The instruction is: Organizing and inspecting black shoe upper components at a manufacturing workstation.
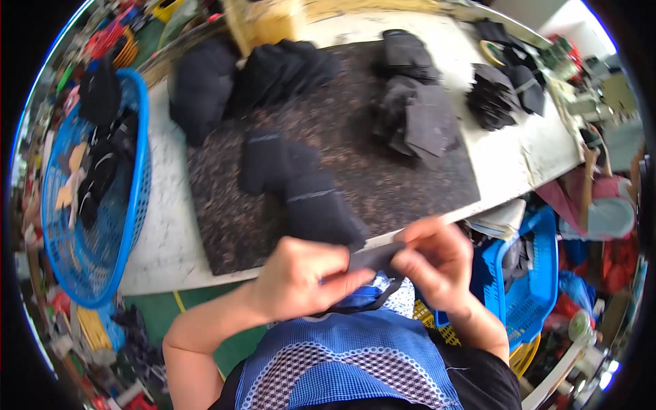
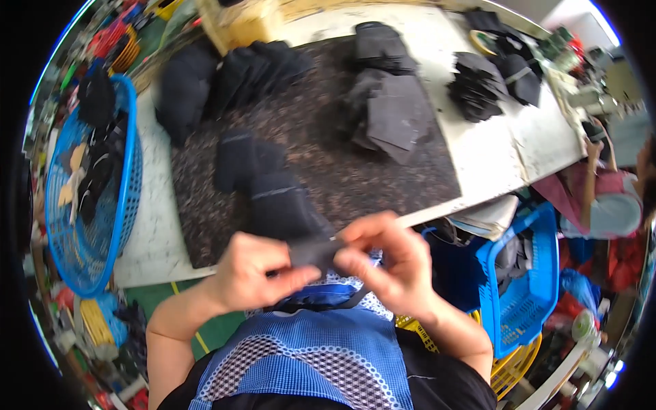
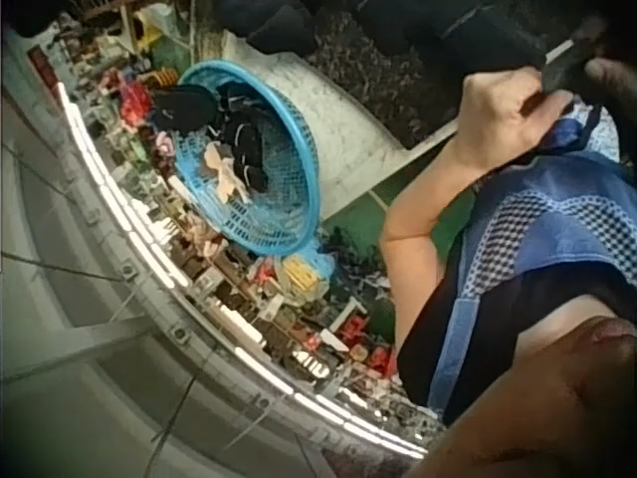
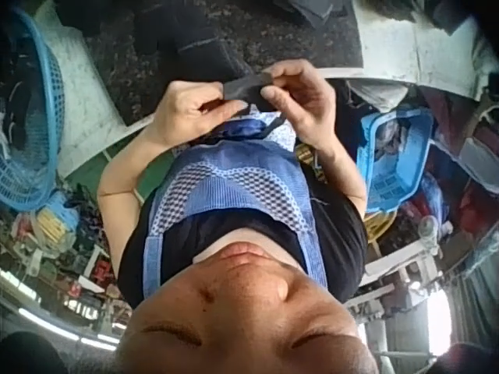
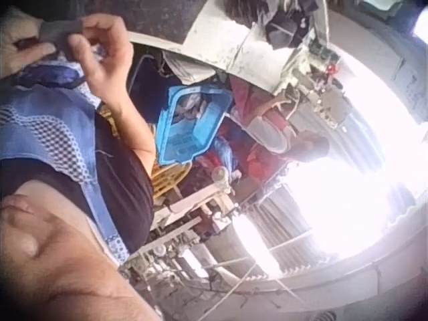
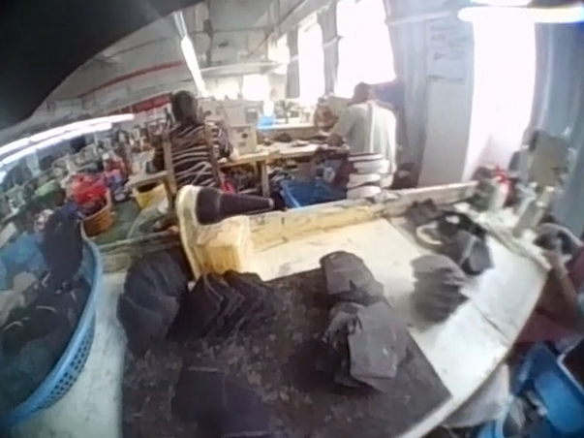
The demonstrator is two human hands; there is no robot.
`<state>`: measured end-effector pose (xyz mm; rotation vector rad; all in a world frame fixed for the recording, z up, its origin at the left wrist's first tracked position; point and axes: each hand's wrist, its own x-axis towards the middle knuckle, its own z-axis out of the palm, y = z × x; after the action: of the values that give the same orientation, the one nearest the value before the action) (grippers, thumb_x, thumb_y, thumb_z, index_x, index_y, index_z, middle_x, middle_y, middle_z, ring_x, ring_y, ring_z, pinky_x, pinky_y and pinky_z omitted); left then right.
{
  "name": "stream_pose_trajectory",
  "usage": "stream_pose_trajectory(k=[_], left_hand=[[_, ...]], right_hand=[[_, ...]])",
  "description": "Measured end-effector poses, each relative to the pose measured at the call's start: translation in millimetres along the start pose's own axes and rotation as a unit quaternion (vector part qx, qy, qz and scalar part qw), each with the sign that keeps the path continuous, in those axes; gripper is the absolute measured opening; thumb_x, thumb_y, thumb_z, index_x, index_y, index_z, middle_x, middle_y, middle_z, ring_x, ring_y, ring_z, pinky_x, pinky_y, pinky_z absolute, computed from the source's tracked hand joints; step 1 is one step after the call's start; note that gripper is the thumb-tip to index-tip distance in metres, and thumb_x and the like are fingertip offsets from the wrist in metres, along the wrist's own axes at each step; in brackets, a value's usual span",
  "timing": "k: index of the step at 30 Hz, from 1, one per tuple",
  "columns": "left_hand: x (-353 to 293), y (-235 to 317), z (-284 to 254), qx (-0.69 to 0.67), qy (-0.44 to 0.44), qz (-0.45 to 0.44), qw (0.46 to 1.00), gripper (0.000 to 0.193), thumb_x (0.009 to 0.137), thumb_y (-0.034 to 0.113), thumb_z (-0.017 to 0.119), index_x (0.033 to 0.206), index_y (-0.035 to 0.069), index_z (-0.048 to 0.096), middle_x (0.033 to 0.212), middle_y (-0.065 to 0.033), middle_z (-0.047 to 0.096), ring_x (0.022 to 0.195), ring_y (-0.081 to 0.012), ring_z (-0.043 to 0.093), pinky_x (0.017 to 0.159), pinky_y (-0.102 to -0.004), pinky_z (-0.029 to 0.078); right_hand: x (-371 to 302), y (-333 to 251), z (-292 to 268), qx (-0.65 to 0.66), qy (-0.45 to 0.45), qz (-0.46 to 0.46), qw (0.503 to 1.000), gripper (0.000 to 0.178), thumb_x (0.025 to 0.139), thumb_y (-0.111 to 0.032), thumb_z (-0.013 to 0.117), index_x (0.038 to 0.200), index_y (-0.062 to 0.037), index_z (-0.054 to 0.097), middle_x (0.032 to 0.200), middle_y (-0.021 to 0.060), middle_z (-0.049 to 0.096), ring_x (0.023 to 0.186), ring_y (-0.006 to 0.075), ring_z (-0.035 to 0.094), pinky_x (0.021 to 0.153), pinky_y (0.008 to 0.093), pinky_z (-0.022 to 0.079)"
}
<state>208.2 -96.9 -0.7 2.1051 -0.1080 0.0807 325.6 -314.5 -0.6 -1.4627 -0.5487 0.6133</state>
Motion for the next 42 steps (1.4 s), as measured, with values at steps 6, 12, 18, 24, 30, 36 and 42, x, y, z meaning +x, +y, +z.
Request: stream_pose_trajectory(k=[6, 12, 18, 24, 30, 36, 42], left_hand=[[-62, -12, 1, -0.149, -0.021, -0.11, 0.982, 0.034, 0.1, 0.022, 0.076, 0.074, 0.004, 0.065, 0.064, -0.0074, 0.069, 0.053, -0.0166, 0.067, 0.05, -0.0311, 0.05], [-31, -37, -19, -0.26, 0.097, -0.307, 0.91, 0.033, 0.105, 0.029, 0.071, 0.088, 0.001, 0.065, 0.07, -0.0067, 0.072, 0.061, -0.009, 0.07, 0.053, -0.0235, 0.054], [-29, -44, -16, -0.255, 0.083, -0.314, 0.911, 0.035, 0.104, 0.031, 0.071, 0.086, 0.002, 0.062, 0.07, -0.0075, 0.073, 0.06, -0.0101, 0.07, 0.051, -0.0245, 0.052], [-42, -59, -21, 0.112, 0.154, -0.154, 0.97, 0.039, 0.095, 0.031, 0.082, 0.081, 0.006, 0.056, 0.063, -0.0068, 0.067, 0.055, -0.0106, 0.068, 0.047, -0.0302, 0.048], [-54, -62, -42, 0.017, 0.31, -0.147, 0.939, 0.019, 0.099, 0.014, 0.076, 0.095, 0.006, 0.059, 0.062, -0.0029, 0.062, 0.052, -0.008, 0.058, 0.05, -0.0263, 0.042], [-80, -76, -48, 0.035, 0.334, -0.171, 0.926, 0.014, 0.096, 0.013, 0.078, 0.098, 0.007, 0.065, 0.064, -0.0039, 0.065, 0.055, -0.0135, 0.064, 0.052, -0.0282, 0.048], [-36, -80, -44, 0.24, 0.232, 0.089, 0.938, 0.02, 0.082, 0.008, 0.083, 0.099, 0.003, 0.075, 0.1, -0.0088, 0.074, 0.092, -0.0282, 0.071, 0.082, -0.0392, 0.059]], right_hand=[[17, 8, 4, 0.021, -0.31, 0.27, 0.911, 0.018, 0.1, -0.016, 0.076, 0.093, 0.0003, 0.077, 0.076, 0.0023, 0.071, 0.068, 0.0077, 0.068, 0.059, 0.0221, 0.053], [82, 2, 35, -0.207, -0.209, 0.151, 0.944, 0.025, 0.102, -0.018, 0.073, 0.089, 0.0024, 0.066, 0.069, 0.0043, 0.068, 0.058, 0.0087, 0.067, 0.051, 0.0232, 0.051], [83, 2, 39, -0.237, -0.201, 0.167, 0.936, 0.025, 0.102, -0.016, 0.072, 0.087, 0.0009, 0.063, 0.067, 0.0033, 0.066, 0.057, 0.0075, 0.065, 0.051, 0.0224, 0.05], [93, 14, 31, -0.375, -0.184, -0.027, 0.908, 0.036, 0.091, -0.018, 0.083, 0.074, -0.0039, 0.054, 0.061, -0.0001, 0.05, 0.055, 0.0082, 0.043, 0.049, 0.0289, 0.035], [159, 8, 87, -0.315, -0.187, -0.277, 0.888, 0.024, 0.083, -0.016, 0.086, 0.091, -0.0034, 0.068, 0.085, 0.0079, 0.065, 0.076, 0.0236, 0.065, 0.07, 0.036, 0.055], [197, 37, 109, -0.468, -0.292, -0.285, 0.784, 0.021, 0.08, -0.018, 0.084, 0.092, -0.0057, 0.072, 0.094, 0.0103, 0.068, 0.101, 0.0346, 0.065, 0.09, 0.0433, 0.055], [202, 44, 118, -0.511, -0.268, -0.271, 0.77, 0.018, 0.082, -0.017, 0.082, 0.089, -0.0045, 0.071, 0.096, 0.0123, 0.069, 0.103, 0.0355, 0.066, 0.09, 0.0448, 0.055]])
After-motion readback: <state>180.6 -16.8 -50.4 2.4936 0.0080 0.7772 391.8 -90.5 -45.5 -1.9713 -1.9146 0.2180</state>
